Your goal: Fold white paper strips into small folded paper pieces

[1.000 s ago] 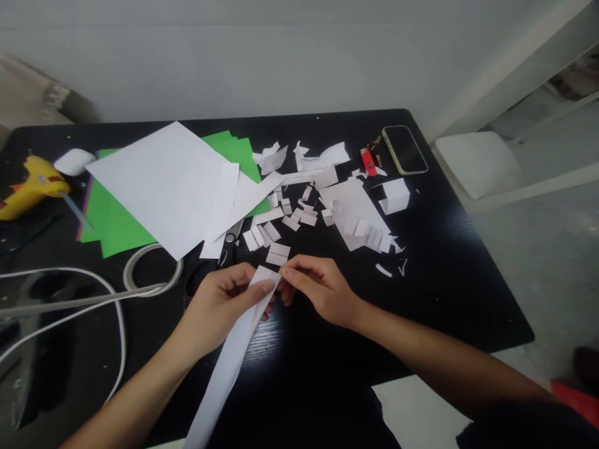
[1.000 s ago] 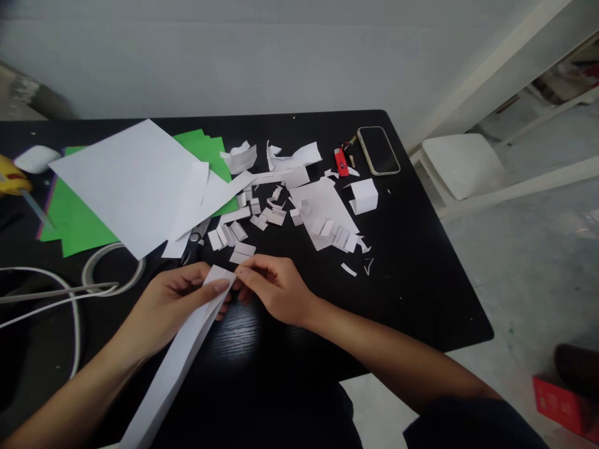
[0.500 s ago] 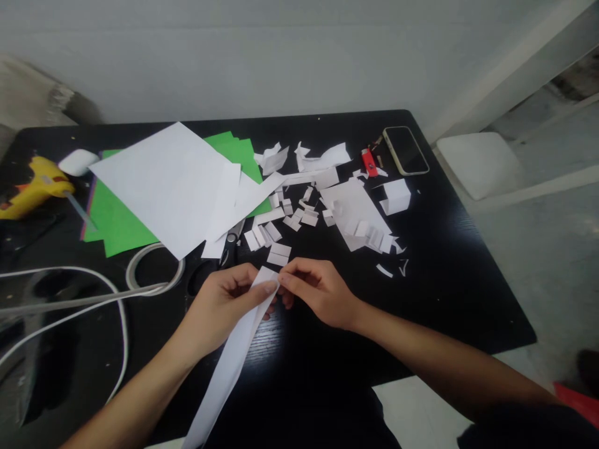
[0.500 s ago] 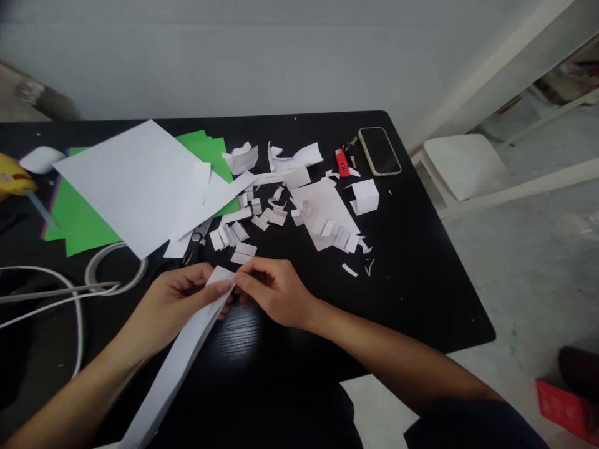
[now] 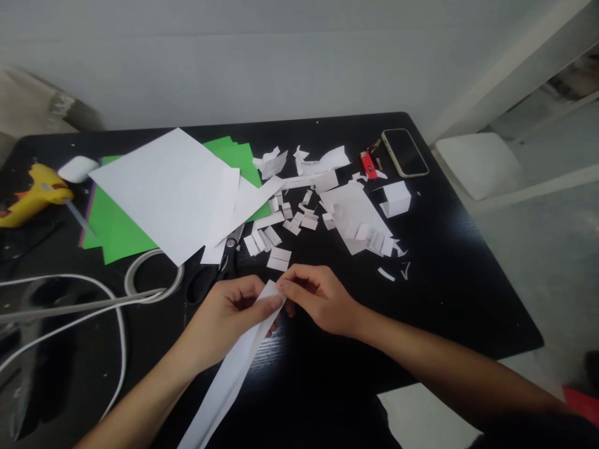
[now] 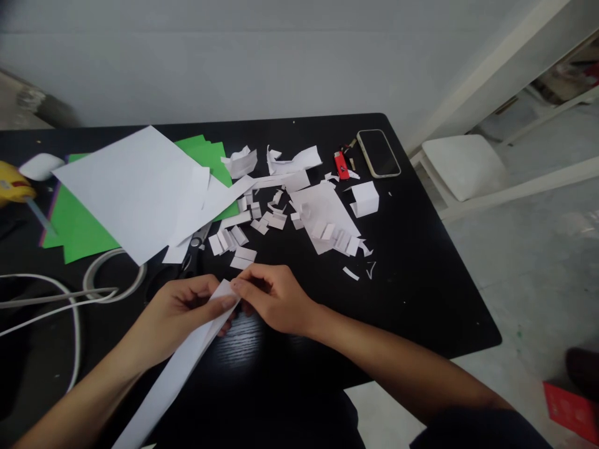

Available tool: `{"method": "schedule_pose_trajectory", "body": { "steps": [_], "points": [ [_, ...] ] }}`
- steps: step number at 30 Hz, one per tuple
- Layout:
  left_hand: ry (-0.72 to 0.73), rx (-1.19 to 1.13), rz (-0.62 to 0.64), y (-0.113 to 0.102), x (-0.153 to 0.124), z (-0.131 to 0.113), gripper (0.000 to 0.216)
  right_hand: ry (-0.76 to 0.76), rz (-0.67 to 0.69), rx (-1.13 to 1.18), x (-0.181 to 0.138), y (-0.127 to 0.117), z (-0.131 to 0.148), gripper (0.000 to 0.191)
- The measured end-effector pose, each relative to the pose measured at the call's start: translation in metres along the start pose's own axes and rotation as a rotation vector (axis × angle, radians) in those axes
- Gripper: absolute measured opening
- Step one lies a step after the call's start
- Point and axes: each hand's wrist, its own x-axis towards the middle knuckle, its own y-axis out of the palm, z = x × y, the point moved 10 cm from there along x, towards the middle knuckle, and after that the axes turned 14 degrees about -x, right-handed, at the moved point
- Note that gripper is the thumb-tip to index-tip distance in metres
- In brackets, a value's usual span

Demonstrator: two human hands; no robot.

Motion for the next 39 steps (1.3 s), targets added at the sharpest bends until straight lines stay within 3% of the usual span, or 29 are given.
{"method": "schedule_pose_trajectory", "body": {
  "steps": [5, 12, 16, 20, 27, 34, 39],
  "points": [
    [-0.042, -0.060, -0.009, -0.002, 0.000, 0.003, 0.032, 0.001, 0.012, 0.046, 0.001, -0.001, -0.001, 0.039],
    [-0.009, -0.070, -0.005, 0.000, 0.002, -0.005, 0.033, 0.032, 0.063, 0.063, 0.001, 0.003, -0.002, 0.023],
    [-0.076, -0.093, -0.033, -0.003, -0.001, 0.005, 0.034, 0.024, 0.036, 0.036, 0.001, 0.001, -0.001, 0.018],
    [-0.146, -0.119, -0.020, -0.005, -0.004, 0.012, 0.035, -0.007, -0.045, 0.014, 0.001, -0.008, 0.002, 0.019],
    [-0.101, -0.045, -0.032, -0.008, -0.004, 0.006, 0.035, -0.056, -0.098, -0.032, 0.000, -0.011, 0.008, 0.021],
    [-0.071, -0.002, -0.042, -0.009, -0.003, 0.000, 0.035, -0.052, -0.117, -0.057, -0.002, -0.013, 0.007, 0.022],
    [-0.060, 0.019, -0.038, -0.007, -0.003, -0.003, 0.034, -0.013, -0.075, 0.056, 0.000, -0.008, 0.002, 0.028]
  ]
}}
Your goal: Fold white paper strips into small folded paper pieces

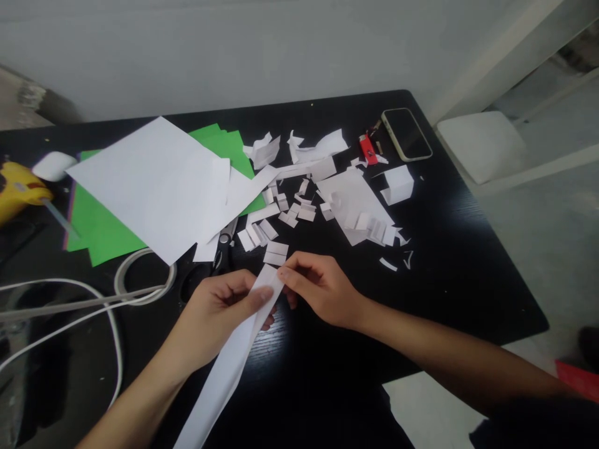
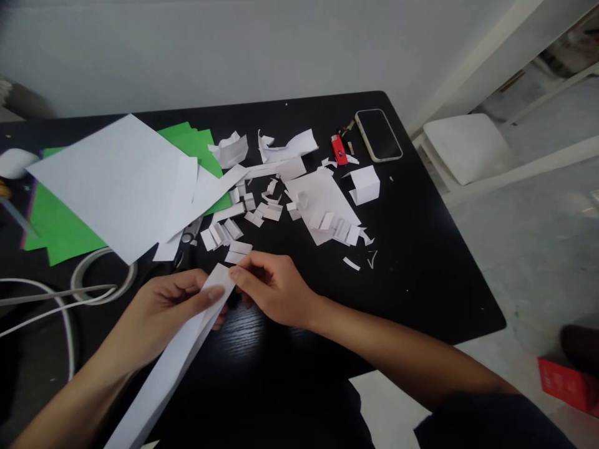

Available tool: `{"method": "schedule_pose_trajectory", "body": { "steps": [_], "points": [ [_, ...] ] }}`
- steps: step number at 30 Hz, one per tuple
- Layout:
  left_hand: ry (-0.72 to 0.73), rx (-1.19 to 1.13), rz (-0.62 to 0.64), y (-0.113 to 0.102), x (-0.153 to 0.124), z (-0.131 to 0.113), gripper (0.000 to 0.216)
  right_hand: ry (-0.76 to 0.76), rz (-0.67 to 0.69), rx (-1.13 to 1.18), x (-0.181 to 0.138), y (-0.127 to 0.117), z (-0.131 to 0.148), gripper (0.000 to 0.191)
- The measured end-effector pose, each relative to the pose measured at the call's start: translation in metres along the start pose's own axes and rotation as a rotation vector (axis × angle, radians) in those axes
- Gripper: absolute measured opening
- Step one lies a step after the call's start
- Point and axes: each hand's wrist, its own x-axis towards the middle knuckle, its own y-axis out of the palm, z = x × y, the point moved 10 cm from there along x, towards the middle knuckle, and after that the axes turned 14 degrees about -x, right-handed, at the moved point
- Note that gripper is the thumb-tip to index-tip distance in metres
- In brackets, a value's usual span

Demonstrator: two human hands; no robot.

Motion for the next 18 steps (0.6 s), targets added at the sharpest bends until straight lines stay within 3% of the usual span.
{"method": "schedule_pose_trajectory", "body": {
  "steps": [6, 18],
  "points": [
    [0.024, -0.023, -0.005, 0.0032, 0.0008, -0.0021, 0.034, 0.036, 0.129, 0.004, -0.0023, 0.0122, -0.0058, 0.033],
    [-0.034, -0.052, 0.027, 0.0016, -0.0014, 0.0042, 0.032, 0.027, 0.068, -0.093, -0.0002, 0.0026, 0.0012, 0.035]
  ]
}}
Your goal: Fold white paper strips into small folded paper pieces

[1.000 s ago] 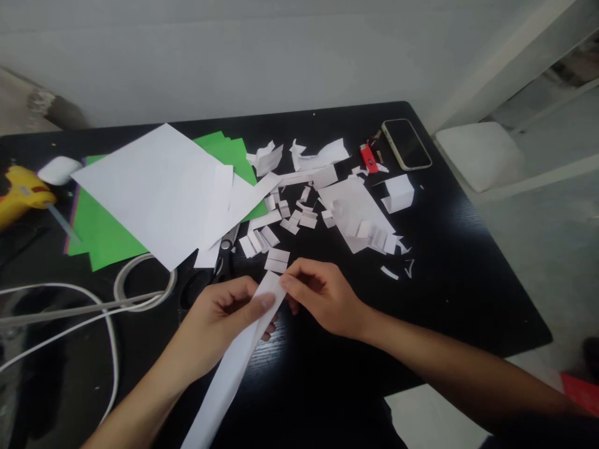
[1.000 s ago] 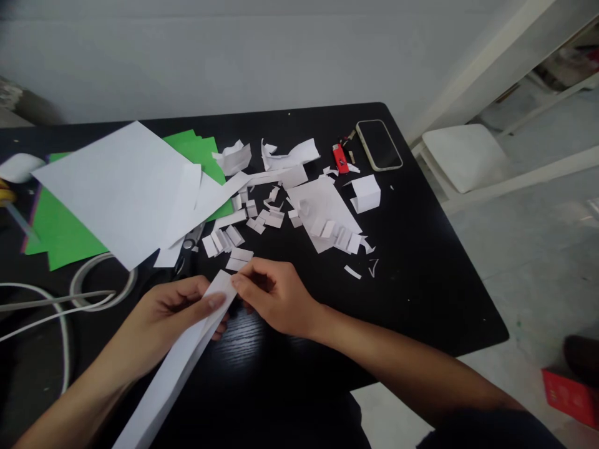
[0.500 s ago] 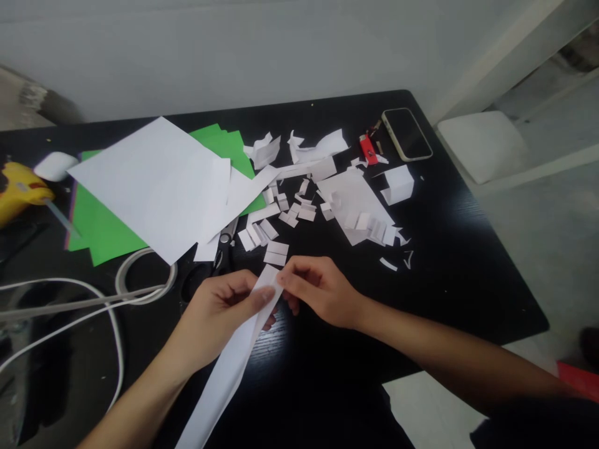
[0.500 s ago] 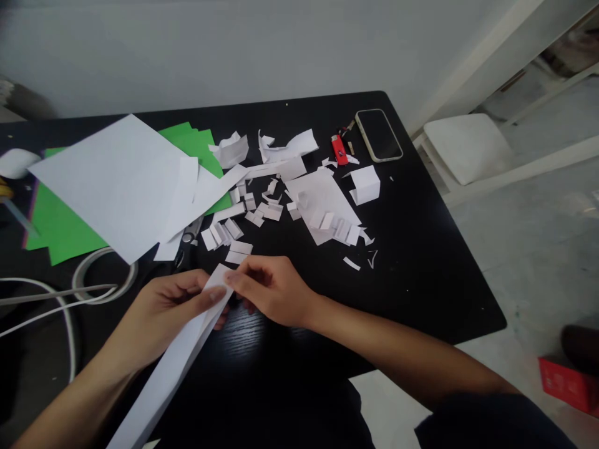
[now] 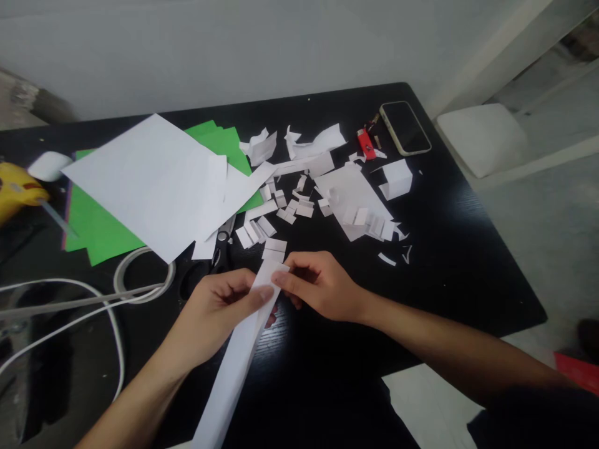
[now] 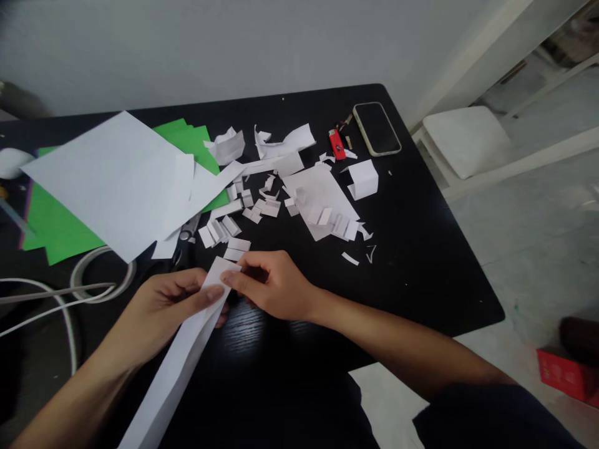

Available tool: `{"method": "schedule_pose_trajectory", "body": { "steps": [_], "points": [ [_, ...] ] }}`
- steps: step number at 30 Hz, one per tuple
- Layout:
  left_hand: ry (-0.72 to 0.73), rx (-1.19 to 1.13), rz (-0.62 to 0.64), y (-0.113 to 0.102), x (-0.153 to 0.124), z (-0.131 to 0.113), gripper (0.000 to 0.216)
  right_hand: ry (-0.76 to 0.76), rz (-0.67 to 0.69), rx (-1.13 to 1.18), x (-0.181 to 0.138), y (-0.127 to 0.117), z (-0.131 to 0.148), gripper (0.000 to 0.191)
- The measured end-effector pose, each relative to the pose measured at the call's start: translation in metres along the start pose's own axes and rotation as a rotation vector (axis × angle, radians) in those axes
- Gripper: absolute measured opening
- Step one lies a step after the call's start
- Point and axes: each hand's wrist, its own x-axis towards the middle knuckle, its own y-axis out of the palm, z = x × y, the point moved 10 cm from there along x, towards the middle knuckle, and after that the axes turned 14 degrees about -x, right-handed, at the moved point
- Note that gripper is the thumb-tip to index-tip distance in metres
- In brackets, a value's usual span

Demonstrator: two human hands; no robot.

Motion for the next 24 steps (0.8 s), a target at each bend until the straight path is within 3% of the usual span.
{"method": "schedule_pose_trajectory", "body": {
  "steps": [16, 24],
  "points": [
    [-0.008, -0.037, -0.005, -0.0001, 0.0020, 0.0015, 0.030, -0.037, -0.057, 0.021, -0.0017, -0.0049, 0.0011, 0.033],
    [0.065, 0.003, -0.014, 0.0002, 0.0008, -0.0055, 0.030, -0.011, -0.054, 0.080, 0.0001, -0.0030, -0.0038, 0.037]
  ]
}}
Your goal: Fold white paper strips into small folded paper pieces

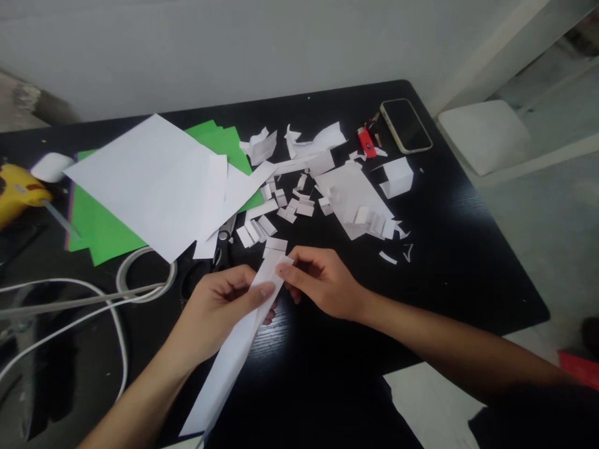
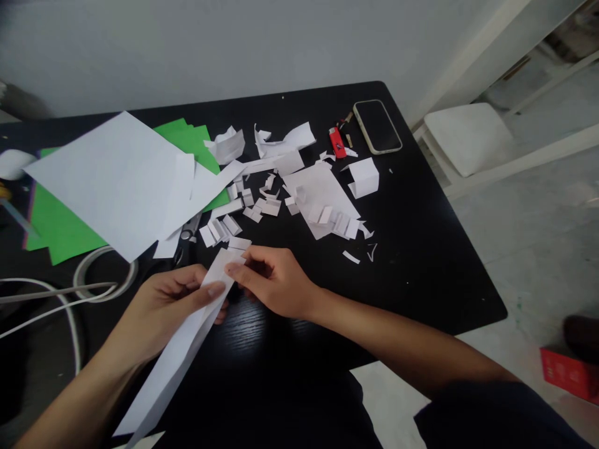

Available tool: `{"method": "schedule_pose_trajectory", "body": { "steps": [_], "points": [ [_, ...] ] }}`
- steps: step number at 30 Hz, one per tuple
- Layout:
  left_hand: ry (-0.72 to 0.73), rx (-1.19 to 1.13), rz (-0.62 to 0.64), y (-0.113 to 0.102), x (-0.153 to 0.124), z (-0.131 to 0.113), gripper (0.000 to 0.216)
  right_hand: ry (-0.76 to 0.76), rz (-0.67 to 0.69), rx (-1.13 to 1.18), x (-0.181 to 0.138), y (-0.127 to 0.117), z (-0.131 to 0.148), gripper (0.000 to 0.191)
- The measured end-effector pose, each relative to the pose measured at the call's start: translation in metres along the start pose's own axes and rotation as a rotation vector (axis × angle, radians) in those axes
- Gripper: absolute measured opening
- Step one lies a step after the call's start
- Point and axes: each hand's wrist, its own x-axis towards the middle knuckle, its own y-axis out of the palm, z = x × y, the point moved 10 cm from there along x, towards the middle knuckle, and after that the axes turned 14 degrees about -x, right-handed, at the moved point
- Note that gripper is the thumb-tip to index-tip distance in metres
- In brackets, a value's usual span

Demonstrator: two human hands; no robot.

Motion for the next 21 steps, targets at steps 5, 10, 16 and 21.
{"method": "schedule_pose_trajectory", "body": {
  "steps": [5, 10, 16, 21],
  "points": [
    [0.018, -0.003, -0.011, 0.000, 0.000, -0.002, 0.032, 0.022, 0.081, 0.016, -0.001, 0.008, -0.001, 0.036],
    [-0.036, -0.035, -0.005, -0.002, 0.000, 0.005, 0.028, 0.005, 0.031, -0.019, -0.001, 0.002, 0.002, 0.036],
    [-0.027, -0.015, 0.025, 0.002, -0.001, 0.001, 0.031, -0.011, -0.010, -0.028, -0.002, -0.002, 0.003, 0.036],
    [-0.070, -0.080, 0.023, 0.001, 0.000, 0.006, 0.026, -0.029, -0.033, 0.011, -0.002, -0.004, 0.006, 0.033]
  ]
}}
